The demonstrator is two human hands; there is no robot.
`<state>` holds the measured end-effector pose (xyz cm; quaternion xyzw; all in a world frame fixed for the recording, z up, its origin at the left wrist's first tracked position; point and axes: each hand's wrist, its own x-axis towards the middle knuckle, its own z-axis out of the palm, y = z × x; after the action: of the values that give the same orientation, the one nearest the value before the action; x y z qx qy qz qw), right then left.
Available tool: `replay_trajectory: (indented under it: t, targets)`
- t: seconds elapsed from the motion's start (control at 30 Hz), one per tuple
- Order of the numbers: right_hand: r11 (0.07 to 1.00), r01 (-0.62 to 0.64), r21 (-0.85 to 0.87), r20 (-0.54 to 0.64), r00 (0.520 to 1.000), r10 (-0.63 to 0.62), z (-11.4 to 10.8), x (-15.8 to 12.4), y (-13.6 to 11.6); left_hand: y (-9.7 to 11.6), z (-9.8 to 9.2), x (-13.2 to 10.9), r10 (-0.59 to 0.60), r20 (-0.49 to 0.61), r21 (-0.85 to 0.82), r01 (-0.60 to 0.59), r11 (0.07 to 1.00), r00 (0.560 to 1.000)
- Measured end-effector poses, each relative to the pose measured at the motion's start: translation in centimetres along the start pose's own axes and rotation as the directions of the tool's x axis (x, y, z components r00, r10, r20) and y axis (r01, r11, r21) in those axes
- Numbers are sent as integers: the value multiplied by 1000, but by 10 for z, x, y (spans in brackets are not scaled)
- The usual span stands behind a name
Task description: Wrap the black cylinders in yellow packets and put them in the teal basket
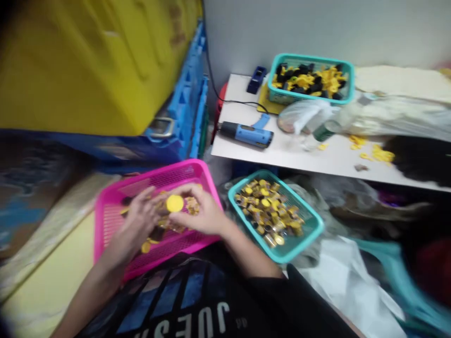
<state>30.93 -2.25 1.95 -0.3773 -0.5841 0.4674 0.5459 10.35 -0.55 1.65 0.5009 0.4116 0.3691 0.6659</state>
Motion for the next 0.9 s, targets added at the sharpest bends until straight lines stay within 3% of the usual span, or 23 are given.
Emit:
replay_trajectory:
  t: [0.1, 0.17, 0.23, 0.3, 0.33, 0.37, 0.4, 0.5, 0.57, 0.6, 0.63, 0.7, 0.77, 0.83, 0.9]
  targets:
    - [971, -187, -152, -130, 977, 168, -72, -30, -29, -4, -1, 7, -21, -40, 73, 24, 997, 999]
    - [828, -426, -365, -189, 904, 382, -125, -59, -44, -4, -4, 9, -71, -75, 143, 81, 986, 995]
    - [502, -630, -592, -312, 754, 578, -172, -89, -49, -3, -9, 8, -87, -111, 246, 112, 963, 990]
    - [86, -742, -665, -566, 575, 591, -204, -112, -44, -2, -18, 7, -91, -151, 391, 144, 909, 984]
    - [-21, -752, -659, -638, 543, 546, -212, -118, -40, -3, -23, 7, -90, -175, 483, 165, 860, 980]
    - [-52, -751, -659, -667, 550, 503, -214, -118, -35, -5, -29, 7, -76, -199, 582, 180, 793, 977]
    - [-9, -733, -680, -647, 595, 477, -209, -114, -31, -8, -36, 7, -51, -217, 684, 189, 705, 975]
    - [316, -548, -775, -400, 812, 426, -164, -72, -20, -25, -58, 4, 91, -166, 921, 122, 369, 982]
    - [495, -335, -802, -159, 918, 364, -114, -32, -13, -39, -69, -2, 9, -141, 970, 137, 199, 990]
    - [554, -214, -805, -12, 939, 345, -87, -12, -7, -45, -71, -6, -69, -146, 976, 155, 154, 987]
    - [586, -98, -805, 147, 923, 356, -60, 7, 1, -50, -72, -10, -147, -157, 975, 177, 133, 977]
    - [579, 56, -813, 381, 803, 457, -9, 38, 23, -57, -69, -18, -236, -173, 972, 204, 117, 956]
    - [473, 112, -874, 407, 700, 587, 29, 56, 49, -60, -65, -24, -239, -170, 972, 203, 121, 956]
    - [391, 107, -914, 350, 696, 627, 52, 64, 72, -60, -63, -27, -213, -156, 972, 188, 138, 965]
    - [362, 90, -928, 310, 725, 615, 62, 64, 89, -60, -65, -29, -196, -138, 970, 173, 170, 971]
